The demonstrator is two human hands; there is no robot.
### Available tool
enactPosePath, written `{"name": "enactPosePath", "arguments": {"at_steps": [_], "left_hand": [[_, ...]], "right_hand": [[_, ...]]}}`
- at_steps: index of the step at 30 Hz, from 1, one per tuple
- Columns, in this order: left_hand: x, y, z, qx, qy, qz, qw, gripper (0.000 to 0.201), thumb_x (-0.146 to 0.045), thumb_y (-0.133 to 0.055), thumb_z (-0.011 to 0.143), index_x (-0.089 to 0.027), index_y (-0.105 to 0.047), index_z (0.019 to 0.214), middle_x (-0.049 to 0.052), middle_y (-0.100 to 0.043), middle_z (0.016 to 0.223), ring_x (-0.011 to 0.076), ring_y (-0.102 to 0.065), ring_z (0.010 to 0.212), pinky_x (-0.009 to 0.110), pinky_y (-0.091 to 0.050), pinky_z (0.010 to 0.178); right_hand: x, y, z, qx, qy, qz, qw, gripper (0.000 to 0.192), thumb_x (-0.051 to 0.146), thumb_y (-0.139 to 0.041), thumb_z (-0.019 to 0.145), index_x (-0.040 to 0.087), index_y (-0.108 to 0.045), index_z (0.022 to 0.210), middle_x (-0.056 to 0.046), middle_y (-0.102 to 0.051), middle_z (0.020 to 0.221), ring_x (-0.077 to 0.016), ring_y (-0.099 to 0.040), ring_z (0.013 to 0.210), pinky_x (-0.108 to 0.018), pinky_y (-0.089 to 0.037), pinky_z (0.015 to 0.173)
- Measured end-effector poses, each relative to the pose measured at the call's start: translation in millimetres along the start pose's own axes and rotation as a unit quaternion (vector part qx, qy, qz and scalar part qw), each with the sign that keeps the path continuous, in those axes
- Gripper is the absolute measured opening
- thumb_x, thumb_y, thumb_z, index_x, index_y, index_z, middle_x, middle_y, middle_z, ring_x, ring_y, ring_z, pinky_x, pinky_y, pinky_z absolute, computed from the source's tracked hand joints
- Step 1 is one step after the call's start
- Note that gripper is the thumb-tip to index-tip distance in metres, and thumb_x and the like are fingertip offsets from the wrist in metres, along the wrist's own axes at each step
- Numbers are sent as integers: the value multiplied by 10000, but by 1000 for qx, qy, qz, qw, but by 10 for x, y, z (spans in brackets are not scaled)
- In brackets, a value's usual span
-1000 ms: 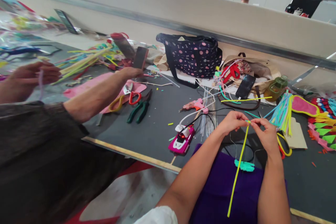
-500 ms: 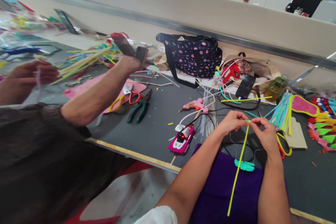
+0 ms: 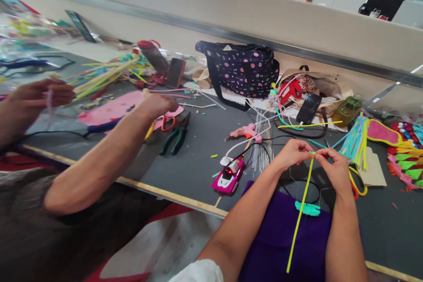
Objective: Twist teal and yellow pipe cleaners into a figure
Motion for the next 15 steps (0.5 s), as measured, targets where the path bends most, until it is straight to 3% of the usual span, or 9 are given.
{"name": "enactPosePath", "arguments": {"at_steps": [15], "left_hand": [[10,-28,-18,0,-2,40,999,165,-258,-687,631,-114,-650,702,-53,-492,487,43,-375,404,163,-280,375]], "right_hand": [[-11,-61,-14,3,-105,87,991,155,345,-664,701,190,-657,693,-10,-635,665,-159,-539,637,-281,-423,629]]}}
Point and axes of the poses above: each hand's wrist, its own z-axis towards the middle knuckle, its own y-axis out of the back of the hand, x = y × z, the point moved 4 cm from there along z, towards the middle knuckle
